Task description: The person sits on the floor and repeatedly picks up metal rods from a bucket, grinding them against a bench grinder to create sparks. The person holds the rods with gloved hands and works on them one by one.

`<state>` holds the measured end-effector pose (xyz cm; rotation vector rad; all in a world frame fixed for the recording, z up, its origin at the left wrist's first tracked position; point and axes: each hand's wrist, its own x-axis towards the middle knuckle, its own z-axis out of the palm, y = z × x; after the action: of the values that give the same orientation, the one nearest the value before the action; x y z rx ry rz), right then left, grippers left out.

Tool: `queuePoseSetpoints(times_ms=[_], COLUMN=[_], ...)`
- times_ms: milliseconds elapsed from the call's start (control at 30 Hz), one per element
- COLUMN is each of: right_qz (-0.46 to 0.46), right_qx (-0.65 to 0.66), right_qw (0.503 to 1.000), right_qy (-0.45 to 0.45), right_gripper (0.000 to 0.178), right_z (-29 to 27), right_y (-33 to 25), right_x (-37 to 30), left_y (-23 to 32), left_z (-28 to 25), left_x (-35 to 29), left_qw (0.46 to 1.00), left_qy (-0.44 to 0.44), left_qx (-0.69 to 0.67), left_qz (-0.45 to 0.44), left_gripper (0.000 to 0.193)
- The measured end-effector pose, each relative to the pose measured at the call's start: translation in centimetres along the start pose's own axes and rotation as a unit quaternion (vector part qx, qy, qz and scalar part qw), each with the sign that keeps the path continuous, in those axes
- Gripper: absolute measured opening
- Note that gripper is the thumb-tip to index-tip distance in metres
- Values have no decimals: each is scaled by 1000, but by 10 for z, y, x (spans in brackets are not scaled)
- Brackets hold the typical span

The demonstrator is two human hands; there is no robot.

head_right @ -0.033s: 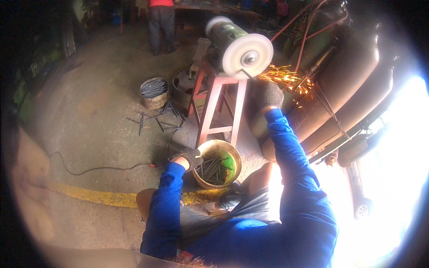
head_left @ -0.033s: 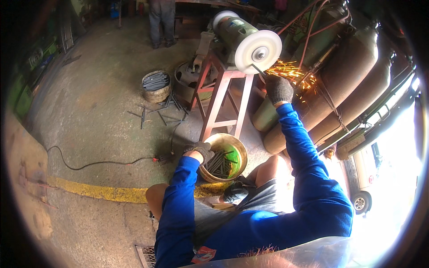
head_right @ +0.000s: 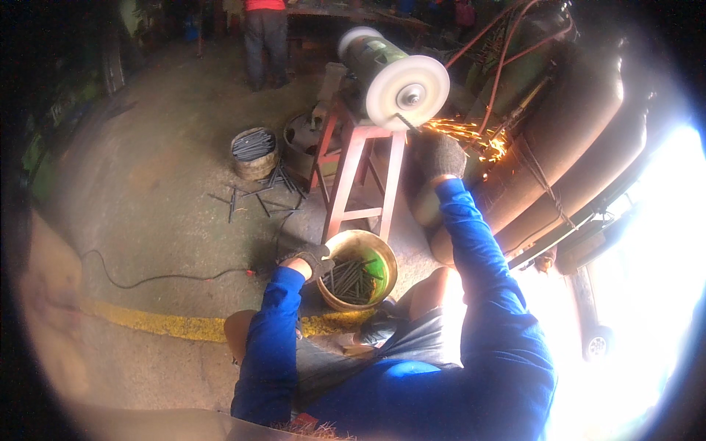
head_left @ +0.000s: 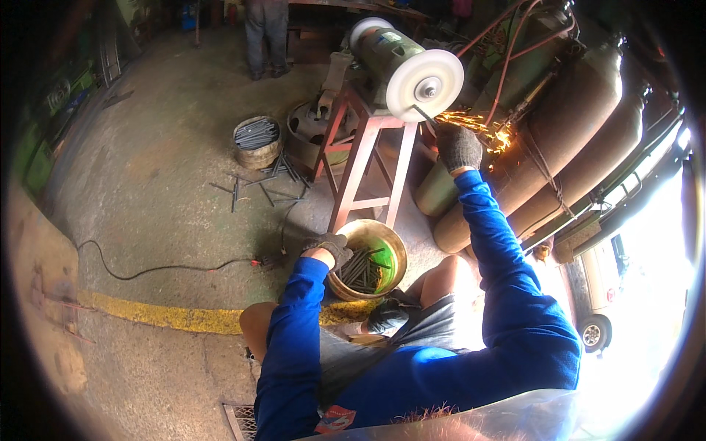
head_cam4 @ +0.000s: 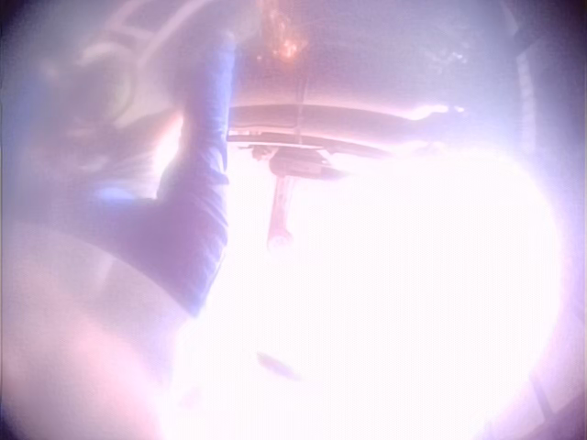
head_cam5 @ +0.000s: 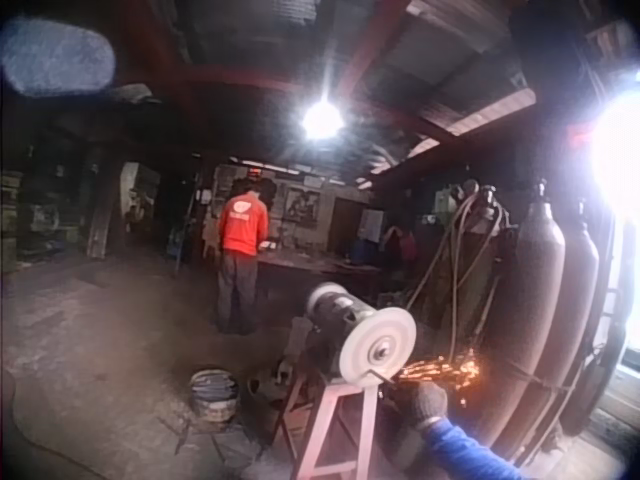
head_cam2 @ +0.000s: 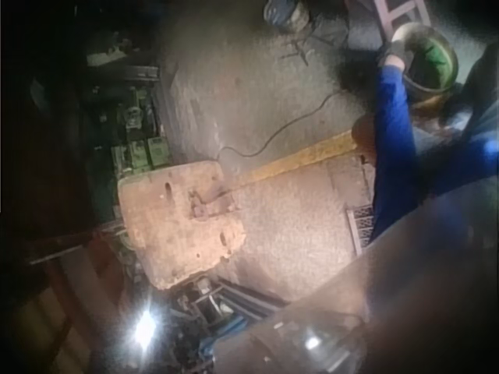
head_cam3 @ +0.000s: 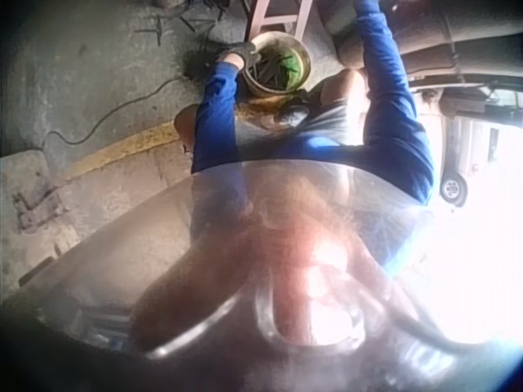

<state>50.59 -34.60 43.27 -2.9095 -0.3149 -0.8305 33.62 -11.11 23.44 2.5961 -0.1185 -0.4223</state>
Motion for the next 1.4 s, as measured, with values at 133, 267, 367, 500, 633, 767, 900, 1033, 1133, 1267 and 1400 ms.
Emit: queuePoseSetpoints(times_ms=[133,267,367,500,633,767,900,1033,1133,1267,1400], right_qz=[10,-28,3,6,-135,-34,296,258,315,342,431], right_qx=[-34,118,220,305,253,426,786,843,880,838,810], right_qw=[999,991,975,951,937,856,484,378,227,334,318], right_qy=[-30,62,34,-41,-199,-290,-246,-282,-272,-263,-239], right_gripper=[18,17,16,16,15,14,23,28,22,17,18], right_z=[8,38,93,146,174,164,164,138,103,96,94], right_y=[17,40,23,-9,-26,-12,-2,-13,-7,8,-5], right_x=[2,-6,-29,-145,-265,-311,-306,-268,-252,-248,-241], left_y=[-4,5,-18,11,9,0,30,-40,-96,-49,17], left_z=[12,-1,5,-9,1,20,32,64,104,79,35], left_x=[10,19,16,5,-1,5,15,40,77,63,18], left_qw=[1000,998,997,999,999,997,994,988,973,977,986], left_qy=[9,-46,-7,-9,-41,-69,-96,-115,-122,-157,-146], left_qx=[7,0,-37,-39,-20,-23,26,35,78,100,72], left_qz=[13,37,74,18,12,28,42,94,179,106,35], left_gripper=[43,48,42,40,39,39,43,50,53,48,47])
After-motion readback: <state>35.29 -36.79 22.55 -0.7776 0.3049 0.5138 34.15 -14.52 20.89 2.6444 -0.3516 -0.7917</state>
